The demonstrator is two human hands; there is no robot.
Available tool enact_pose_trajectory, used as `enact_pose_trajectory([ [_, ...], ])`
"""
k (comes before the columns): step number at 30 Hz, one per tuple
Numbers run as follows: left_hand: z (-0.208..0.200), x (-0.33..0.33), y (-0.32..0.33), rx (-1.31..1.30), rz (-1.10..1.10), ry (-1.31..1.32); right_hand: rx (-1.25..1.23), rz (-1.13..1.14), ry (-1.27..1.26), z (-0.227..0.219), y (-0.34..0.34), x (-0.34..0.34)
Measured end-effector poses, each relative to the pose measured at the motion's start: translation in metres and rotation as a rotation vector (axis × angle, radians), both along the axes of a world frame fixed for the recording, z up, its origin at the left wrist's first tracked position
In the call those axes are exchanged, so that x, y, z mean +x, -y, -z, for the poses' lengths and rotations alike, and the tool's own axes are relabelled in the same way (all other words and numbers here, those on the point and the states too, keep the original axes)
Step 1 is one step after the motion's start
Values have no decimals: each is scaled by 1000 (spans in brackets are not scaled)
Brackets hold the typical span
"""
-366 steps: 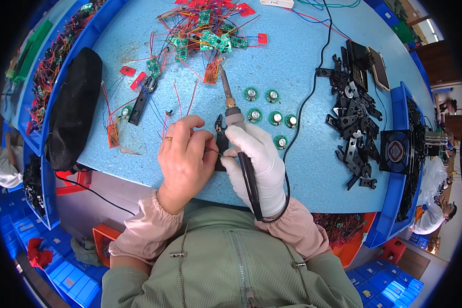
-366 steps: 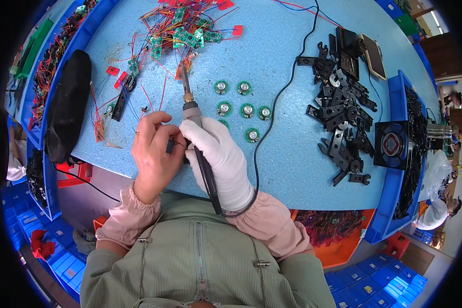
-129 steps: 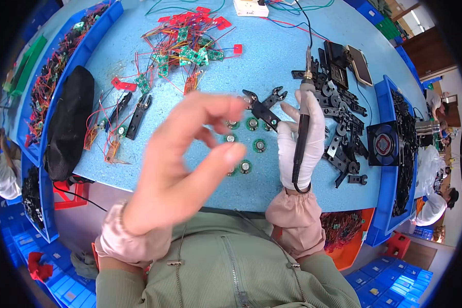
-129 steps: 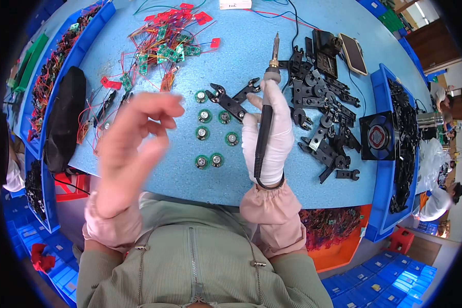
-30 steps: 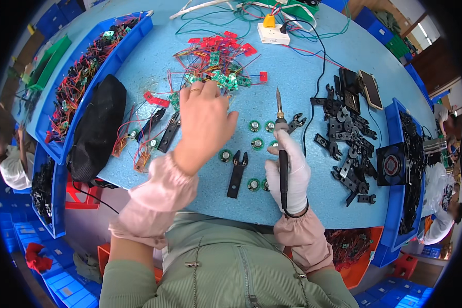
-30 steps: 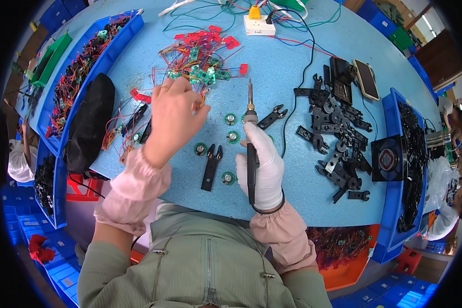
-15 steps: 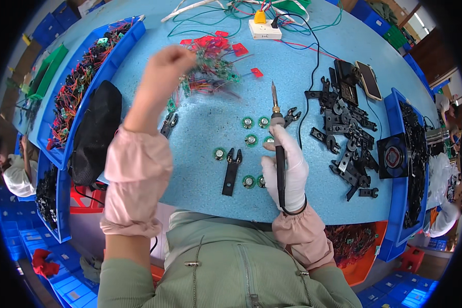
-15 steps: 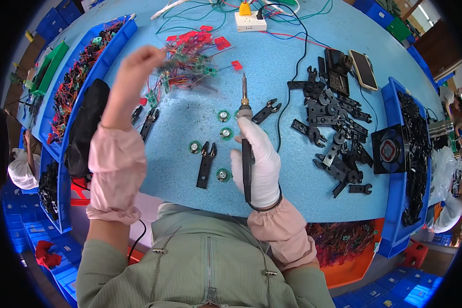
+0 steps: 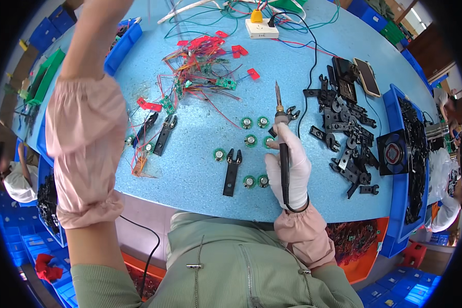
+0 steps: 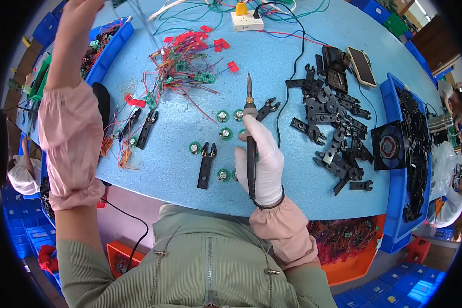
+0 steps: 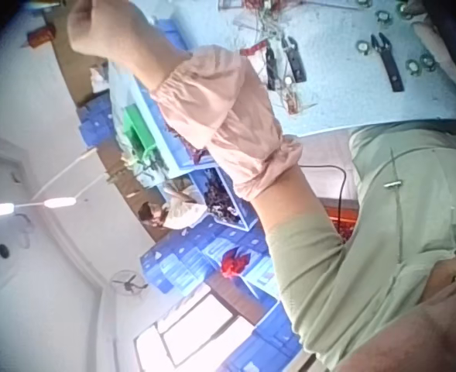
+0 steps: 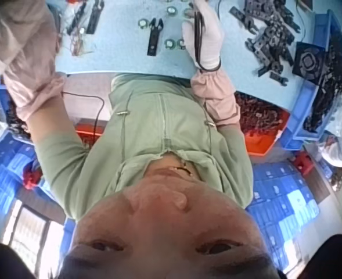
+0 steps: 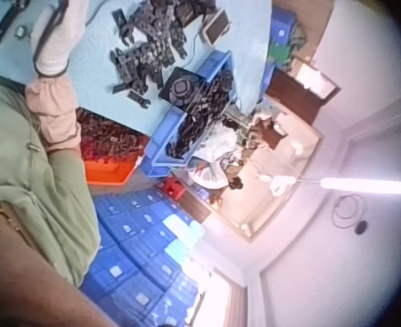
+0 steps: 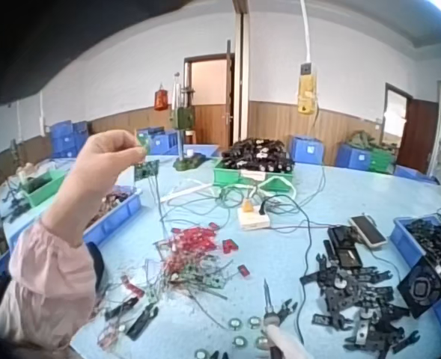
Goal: The person solders wires from circuit boards to small round electronic components using a soldering iron, holding and positioning the parts in a table fixture.
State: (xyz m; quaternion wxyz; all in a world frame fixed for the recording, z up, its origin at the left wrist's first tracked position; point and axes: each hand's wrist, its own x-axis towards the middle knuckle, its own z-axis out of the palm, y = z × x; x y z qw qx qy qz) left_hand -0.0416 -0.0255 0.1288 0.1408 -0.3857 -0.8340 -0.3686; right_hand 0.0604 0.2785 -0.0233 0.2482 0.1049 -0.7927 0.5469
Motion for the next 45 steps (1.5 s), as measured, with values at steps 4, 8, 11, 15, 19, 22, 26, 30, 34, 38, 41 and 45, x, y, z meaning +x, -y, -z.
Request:
enact_pose_trajectory([
  [4, -38, -92, -15, 5, -282, 356, -9, -91, 0, -11, 12, 4],
  [8, -49, -75, -7, 189, -412, 145, 7, -58, -10, -11, 9, 1],
  [11, -62, -23, -25, 326, -692, -49, 21, -27, 16, -11, 5, 1],
  [15, -37, 8, -6, 320, -513, -154, 35, -26, 74, -9, 7, 5],
  [19, 23, -13, -9, 87, -247, 464, 49, -41, 54, -8, 9, 1],
  [22, 2, -49, -2, 451, -324, 179, 55, -11, 78, -8, 6, 1],
  [26, -44, -89, -10, 684, -516, 165, 49, -10, 66, -8, 4, 0],
  [30, -83, -74, -36, 877, -595, -48, 21, -39, -27, -3, 5, 1],
  [34, -53, -150, 12, 96, -659, 85, 5, -49, -20, -3, 6, 0],
  [38, -46, -175, 35, 333, -523, 73, -6, -60, -18, -4, 8, 1],
  [41, -46, -164, 15, 271, -491, 108, -15, -59, -19, -4, 9, -1],
  [45, -43, -112, -30, -152, -552, 228, -28, -58, -12, -7, 5, -1],
])
